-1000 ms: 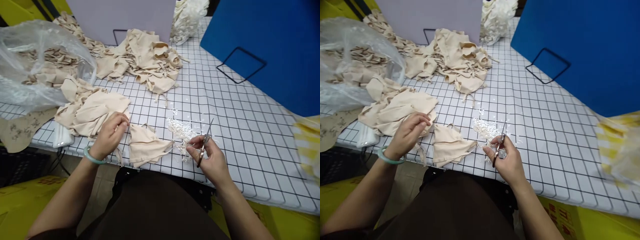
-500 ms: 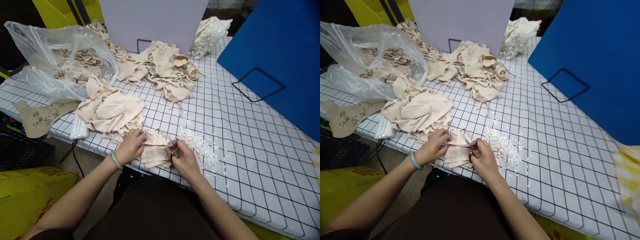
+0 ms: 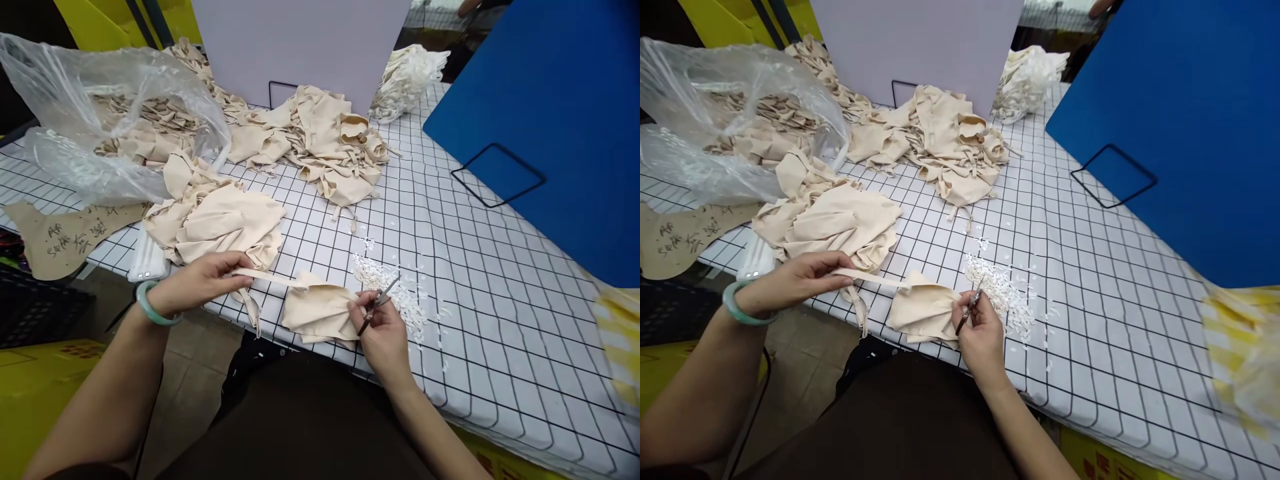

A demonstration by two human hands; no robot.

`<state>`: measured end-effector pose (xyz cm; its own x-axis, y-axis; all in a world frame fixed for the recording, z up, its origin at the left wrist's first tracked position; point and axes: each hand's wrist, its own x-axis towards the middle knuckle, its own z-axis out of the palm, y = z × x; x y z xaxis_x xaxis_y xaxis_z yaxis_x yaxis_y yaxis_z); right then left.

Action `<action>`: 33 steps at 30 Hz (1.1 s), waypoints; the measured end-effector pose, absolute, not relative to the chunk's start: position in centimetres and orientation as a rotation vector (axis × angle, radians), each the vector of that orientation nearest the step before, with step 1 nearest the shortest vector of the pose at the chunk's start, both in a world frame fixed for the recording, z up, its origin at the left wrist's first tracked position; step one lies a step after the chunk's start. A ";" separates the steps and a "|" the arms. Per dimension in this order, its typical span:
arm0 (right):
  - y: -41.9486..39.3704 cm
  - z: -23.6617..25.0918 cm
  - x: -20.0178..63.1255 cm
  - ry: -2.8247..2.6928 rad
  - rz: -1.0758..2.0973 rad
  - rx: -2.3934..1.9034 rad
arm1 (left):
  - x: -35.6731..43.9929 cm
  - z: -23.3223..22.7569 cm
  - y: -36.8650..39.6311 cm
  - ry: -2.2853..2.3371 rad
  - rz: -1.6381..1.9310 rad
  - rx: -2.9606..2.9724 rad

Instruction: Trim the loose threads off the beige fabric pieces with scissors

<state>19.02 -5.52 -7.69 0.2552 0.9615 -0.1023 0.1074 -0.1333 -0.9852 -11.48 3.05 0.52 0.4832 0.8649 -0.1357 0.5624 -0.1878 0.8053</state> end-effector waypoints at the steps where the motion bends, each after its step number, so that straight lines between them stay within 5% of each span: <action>1: -5.4 -7.6 19.0 -1.058 1.050 -1.482 | -10.9 0.1 2.9 1.227 0.445 2.001; 10: -3.6 -4.5 17.7 -1.129 1.148 -1.331 | -2.9 -3.1 1.4 1.049 0.485 2.167; 20: 0.5 -4.1 17.6 -0.980 1.141 -1.181 | -8.9 1.1 2.0 1.224 0.432 1.681; 33: 0.8 -0.6 15.9 -1.171 1.299 -0.934 | -3.6 -3.9 5.7 1.034 0.779 1.981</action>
<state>15.86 0.81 -0.57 -0.0898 0.9900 0.1088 -0.2103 0.0879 -0.9737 -3.63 5.66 -3.93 0.4870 0.8573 0.1669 0.3964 -0.3872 0.8324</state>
